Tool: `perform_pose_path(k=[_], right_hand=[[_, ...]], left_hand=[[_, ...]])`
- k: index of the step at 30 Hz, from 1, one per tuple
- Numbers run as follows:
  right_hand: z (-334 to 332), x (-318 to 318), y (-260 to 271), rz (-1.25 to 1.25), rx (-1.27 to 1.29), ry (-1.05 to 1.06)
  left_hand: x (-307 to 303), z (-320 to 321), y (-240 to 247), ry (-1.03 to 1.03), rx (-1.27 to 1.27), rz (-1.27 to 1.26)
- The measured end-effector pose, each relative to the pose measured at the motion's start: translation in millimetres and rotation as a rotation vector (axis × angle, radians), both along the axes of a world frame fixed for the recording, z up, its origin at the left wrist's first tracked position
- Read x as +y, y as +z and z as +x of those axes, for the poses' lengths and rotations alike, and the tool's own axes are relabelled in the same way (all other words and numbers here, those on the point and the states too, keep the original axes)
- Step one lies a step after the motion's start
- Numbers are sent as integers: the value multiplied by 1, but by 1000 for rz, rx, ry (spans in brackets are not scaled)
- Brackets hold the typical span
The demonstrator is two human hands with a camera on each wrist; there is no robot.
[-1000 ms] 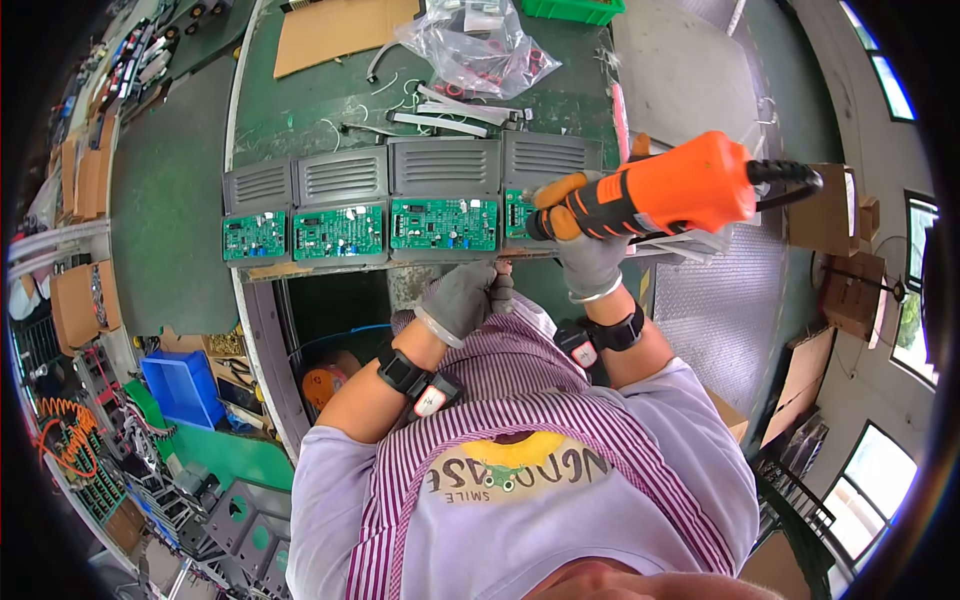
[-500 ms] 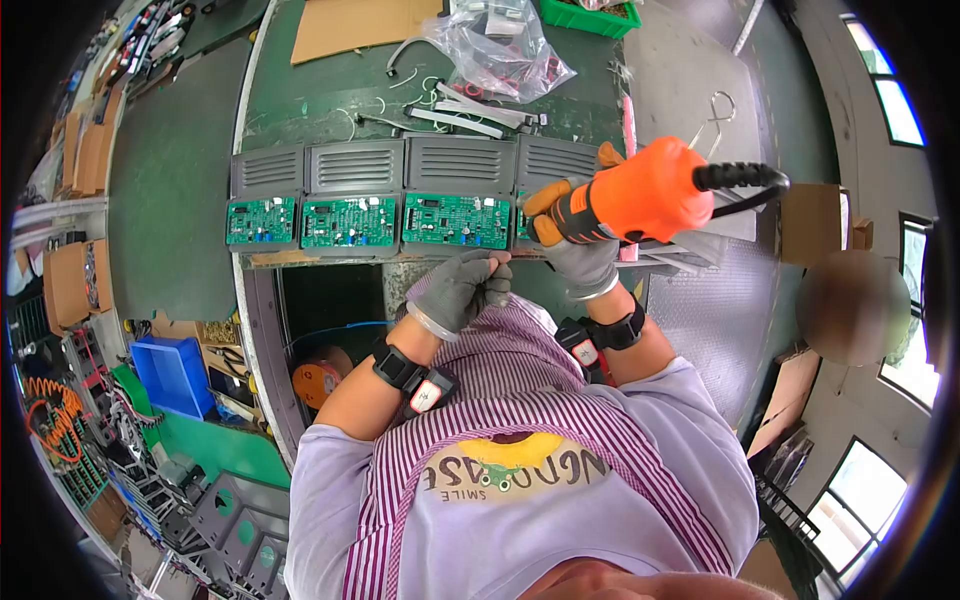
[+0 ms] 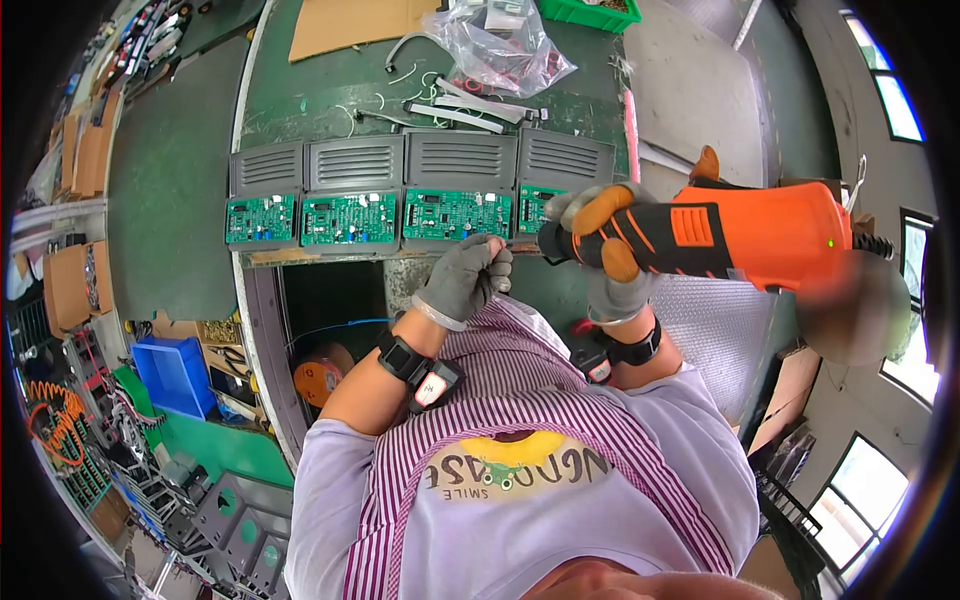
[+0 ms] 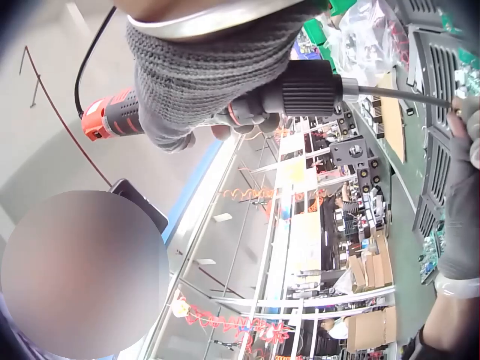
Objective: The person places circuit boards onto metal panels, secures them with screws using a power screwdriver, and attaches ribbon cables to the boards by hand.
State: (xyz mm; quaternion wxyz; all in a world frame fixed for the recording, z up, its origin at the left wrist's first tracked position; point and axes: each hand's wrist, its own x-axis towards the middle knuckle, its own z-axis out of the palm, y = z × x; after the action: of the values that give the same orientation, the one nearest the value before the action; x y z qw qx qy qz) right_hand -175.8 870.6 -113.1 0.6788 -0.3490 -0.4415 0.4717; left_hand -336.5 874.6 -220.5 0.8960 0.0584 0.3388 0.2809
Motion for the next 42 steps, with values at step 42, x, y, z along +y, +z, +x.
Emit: perform_pose_path(k=[42], right_hand=[[-8,48,-31,-95,-636,-214]], left_hand=[[54,-7,-3,-841,1540,1727]])
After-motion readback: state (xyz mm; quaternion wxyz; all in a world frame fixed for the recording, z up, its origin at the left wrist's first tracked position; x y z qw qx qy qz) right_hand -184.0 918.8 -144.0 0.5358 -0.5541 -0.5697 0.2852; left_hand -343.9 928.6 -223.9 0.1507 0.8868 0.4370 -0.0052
